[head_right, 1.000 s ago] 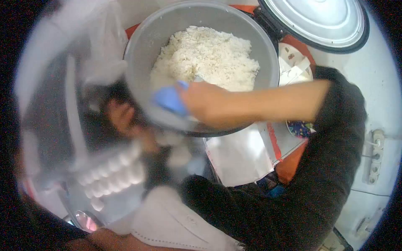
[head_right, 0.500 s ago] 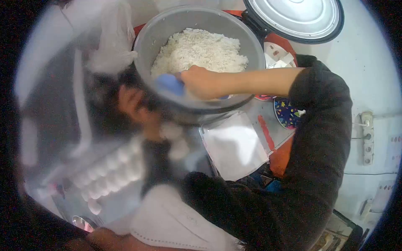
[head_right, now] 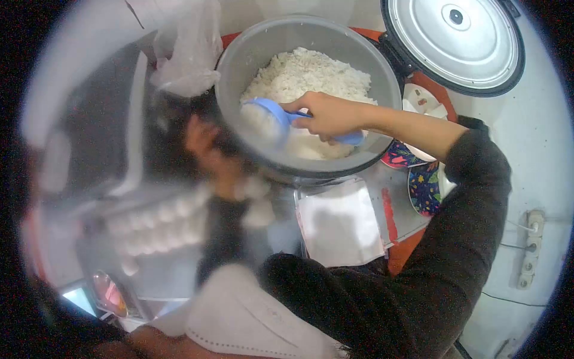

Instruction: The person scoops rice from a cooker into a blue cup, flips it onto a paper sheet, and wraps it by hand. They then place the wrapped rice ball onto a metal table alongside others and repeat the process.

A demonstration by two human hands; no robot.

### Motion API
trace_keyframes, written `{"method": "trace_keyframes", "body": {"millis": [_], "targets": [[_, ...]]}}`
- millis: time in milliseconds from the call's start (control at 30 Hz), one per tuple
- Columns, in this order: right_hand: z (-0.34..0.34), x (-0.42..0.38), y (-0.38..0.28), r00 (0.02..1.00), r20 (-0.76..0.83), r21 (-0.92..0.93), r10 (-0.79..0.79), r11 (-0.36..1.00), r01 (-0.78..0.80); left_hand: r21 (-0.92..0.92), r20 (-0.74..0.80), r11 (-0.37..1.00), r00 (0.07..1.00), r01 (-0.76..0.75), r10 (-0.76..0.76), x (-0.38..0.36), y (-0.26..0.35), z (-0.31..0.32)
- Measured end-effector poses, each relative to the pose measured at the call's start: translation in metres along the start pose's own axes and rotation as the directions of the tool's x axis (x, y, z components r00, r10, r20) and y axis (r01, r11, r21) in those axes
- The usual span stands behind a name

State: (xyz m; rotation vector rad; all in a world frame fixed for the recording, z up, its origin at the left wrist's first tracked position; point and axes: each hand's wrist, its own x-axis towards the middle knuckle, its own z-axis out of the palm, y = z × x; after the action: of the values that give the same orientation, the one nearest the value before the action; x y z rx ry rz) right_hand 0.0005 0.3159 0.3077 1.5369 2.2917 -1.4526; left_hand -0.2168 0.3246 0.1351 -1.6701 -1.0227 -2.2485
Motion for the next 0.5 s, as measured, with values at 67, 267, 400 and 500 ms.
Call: {"method": "trace_keyframes", "body": {"millis": [67, 267, 400, 500], "targets": [[0.002, 0.012, 0.016, 1.0, 0.004, 0.283, 0.01, 0.959, -0.011, 0.024, 0.042, 1.0, 0.999, -0.002, 0.001, 0.003, 0.001, -0.004], [0.007, -0.045, 0.017, 0.989, -0.082, 0.72, -0.123, 0.679, 0.144, 0.079, 0.281, 0.997, 0.96, -0.001, -0.021, 0.011, 0.011, -0.023], [0.061, -0.125, 0.037, 0.963, -0.239, 0.802, -0.124, 0.533, 0.268, 0.024, 0.327, 0.926, 0.872, 0.377, -0.363, 0.019, 0.067, -0.032], [0.122, -0.174, 0.085, 0.945, -0.316, 0.85, -0.078, 0.418, 0.319, 0.191, 0.321, 0.892, 0.833, 0.409, -0.451, -0.022, 0.131, -0.056]]}}
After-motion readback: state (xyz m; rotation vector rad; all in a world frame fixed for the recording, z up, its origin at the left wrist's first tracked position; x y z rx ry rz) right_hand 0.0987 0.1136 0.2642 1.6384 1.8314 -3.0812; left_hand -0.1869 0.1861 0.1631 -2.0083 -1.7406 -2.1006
